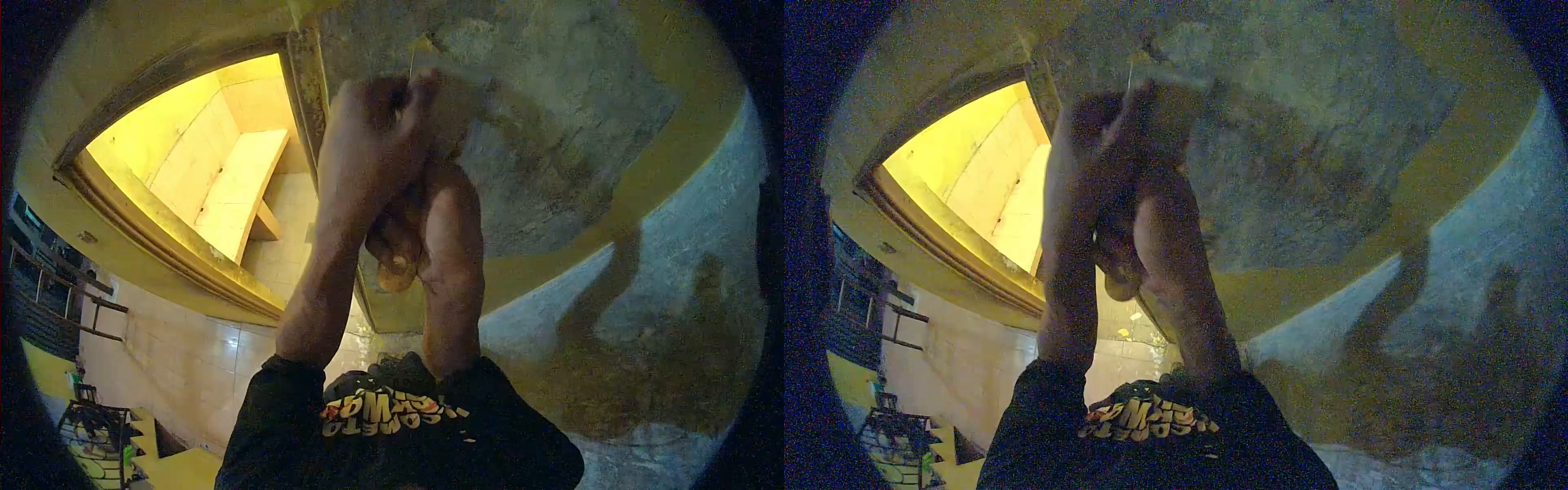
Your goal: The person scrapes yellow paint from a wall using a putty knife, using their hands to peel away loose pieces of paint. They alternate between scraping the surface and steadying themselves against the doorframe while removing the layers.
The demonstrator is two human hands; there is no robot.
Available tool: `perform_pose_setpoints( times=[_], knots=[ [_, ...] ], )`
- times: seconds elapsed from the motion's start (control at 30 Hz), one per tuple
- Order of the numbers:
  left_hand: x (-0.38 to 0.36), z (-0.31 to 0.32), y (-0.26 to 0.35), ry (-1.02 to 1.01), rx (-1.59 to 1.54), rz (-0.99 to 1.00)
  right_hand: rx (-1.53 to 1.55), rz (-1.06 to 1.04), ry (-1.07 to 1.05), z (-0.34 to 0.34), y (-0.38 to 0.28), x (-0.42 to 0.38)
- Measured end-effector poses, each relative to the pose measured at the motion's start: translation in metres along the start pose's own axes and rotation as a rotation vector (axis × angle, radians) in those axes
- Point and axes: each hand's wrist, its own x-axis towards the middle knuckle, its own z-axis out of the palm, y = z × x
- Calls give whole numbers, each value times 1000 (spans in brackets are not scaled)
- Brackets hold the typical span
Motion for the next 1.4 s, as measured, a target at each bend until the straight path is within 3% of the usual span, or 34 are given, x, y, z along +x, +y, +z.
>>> perform_pose_setpoints(
  times=[0.07,0.1,0.17,0.27,0.37,0.47,0.53,0.57,0.63,0.73,0.8,0.87,1.0,1.1,1.17,1.27,1.37,1.4],
  knots=[
    [5,-2,5,56,57,74,27,27,172,6,-7,7],
    [8,-2,6,58,44,61,17,-21,-101,-9,-2,12],
    [12,-2,9,55,-68,26,13,-55,-362,-23,9,11],
    [6,6,0,74,-76,129,-21,-127,-311,-19,3,4],
    [10,3,-5,28,-25,115,-64,-215,-461,-42,15,29],
    [1,12,-11,72,-135,99,-404,-555,-236,-52,23,41],
    [-12,18,-17,66,-180,59,-293,-294,-176,-50,19,24],
    [-20,22,-22,53,-226,13,-291,-301,-187,-52,24,20],
    [-32,26,-30,43,-268,-19,-199,-259,18,-57,35,20],
    [-40,30,-48,-28,-361,-116,-347,-166,-51,-73,39,24],
    [-39,25,-54,-74,-405,-142,-425,-167,-51,-76,38,28],
    [-38,19,-54,-291,-455,-193,-508,-160,-51,-77,38,30],
    [-35,9,-33,-239,-573,-288,-379,-210,-107,-63,42,28],
    [-27,-1,-25,-308,-403,-292,-290,-196,-82,-45,31,9],
    [-26,-4,-19,-349,-543,-295,-227,-133,-67,-41,31,8],
    [-22,-1,-28,-405,-804,-390,-245,-214,7,-44,42,18],
    [-22,0,-21,-304,-619,-282,-513,-204,-37,-53,45,30],
    [-19,1,-26,-309,-619,-290,-400,-272,-37,-47,48,35]
  ],
)
